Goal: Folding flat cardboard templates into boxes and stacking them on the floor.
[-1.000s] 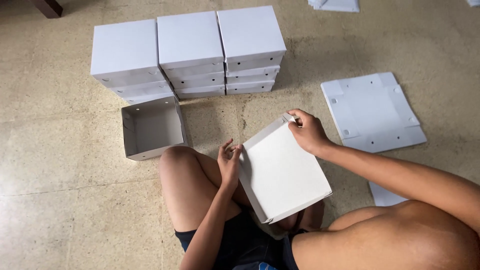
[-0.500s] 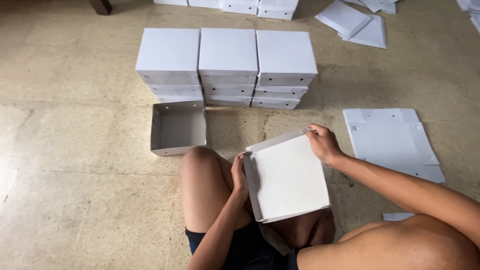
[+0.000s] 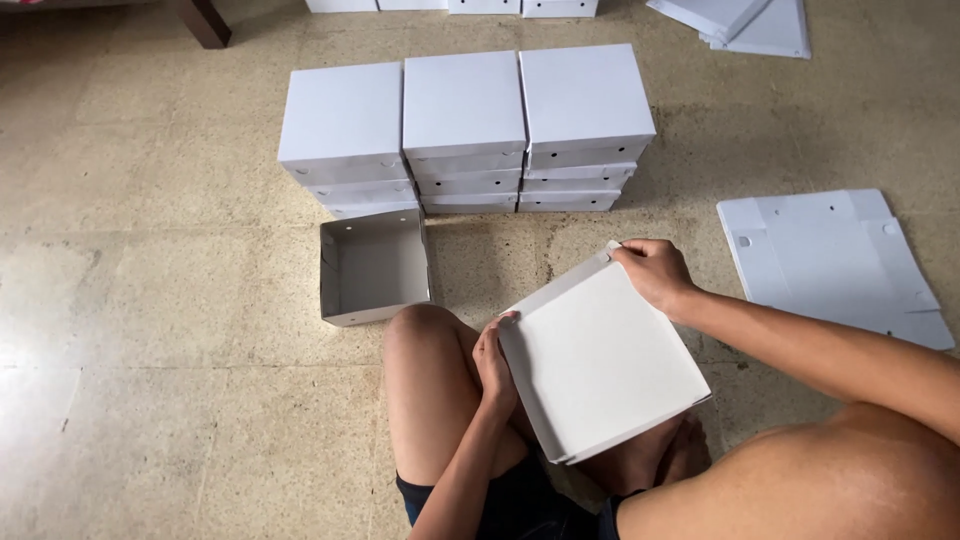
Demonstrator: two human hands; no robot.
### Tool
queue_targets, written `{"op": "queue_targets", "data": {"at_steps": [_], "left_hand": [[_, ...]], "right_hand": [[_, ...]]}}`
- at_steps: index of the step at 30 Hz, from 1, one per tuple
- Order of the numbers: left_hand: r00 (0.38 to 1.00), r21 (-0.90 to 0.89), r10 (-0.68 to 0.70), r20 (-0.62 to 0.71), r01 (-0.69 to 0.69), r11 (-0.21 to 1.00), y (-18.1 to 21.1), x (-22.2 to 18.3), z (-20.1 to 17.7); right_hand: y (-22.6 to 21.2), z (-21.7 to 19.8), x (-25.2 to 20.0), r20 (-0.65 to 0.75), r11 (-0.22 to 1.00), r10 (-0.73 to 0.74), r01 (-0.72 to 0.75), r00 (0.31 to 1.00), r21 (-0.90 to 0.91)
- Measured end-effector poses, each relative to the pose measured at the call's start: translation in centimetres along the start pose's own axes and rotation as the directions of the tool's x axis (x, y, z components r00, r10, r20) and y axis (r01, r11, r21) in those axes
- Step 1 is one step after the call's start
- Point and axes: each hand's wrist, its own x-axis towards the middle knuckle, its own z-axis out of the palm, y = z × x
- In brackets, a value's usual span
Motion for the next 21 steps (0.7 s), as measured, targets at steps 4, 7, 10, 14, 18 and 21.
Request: {"op": "queue_targets", "data": {"at_steps": [4,7,10,14,18,21], "left_hand": [[0.992,-0.001,0.122,-0.038,-0.122,0.993,0.5,-0.9,0.2],[0.981,-0.019,0.186,-0.046,-0.187,0.982,-0.3,-0.5,-0.5],[0.979,-0.052,0.194,-0.055,-0.197,0.979,-0.4,-0.5,-0.8],[0.982,-0.042,0.17,-0.085,-0.174,0.984,-0.2,-0.3,-0.8],[0.984,-0.106,0.161,-0.076,-0.168,0.98,-1.4,0.7,-1.4],[0.984,-0.124,0.151,-0.096,-0.162,0.979,-0.8,0.3,-1.1]], "right_hand": [[0.8,0.6,1.2,-0.034,0.998,0.031,-0.033,0.999,-0.062],[1.3,0.9,1.9,0.014,0.995,0.089,-0.088,0.996,-0.039],[1.7,1.6,2.5,0.024,0.992,0.106,-0.104,0.994,-0.067],[0.3,1.9,2.0,0.04,0.993,0.078,-0.075,0.996,-0.09],[-1.8,1.2,0.8,-0.006,0.998,-0.063,0.062,0.998,-0.031],[-2.6,1.4,0.4,-0.021,0.991,-0.132,0.131,0.991,-0.022]]}}
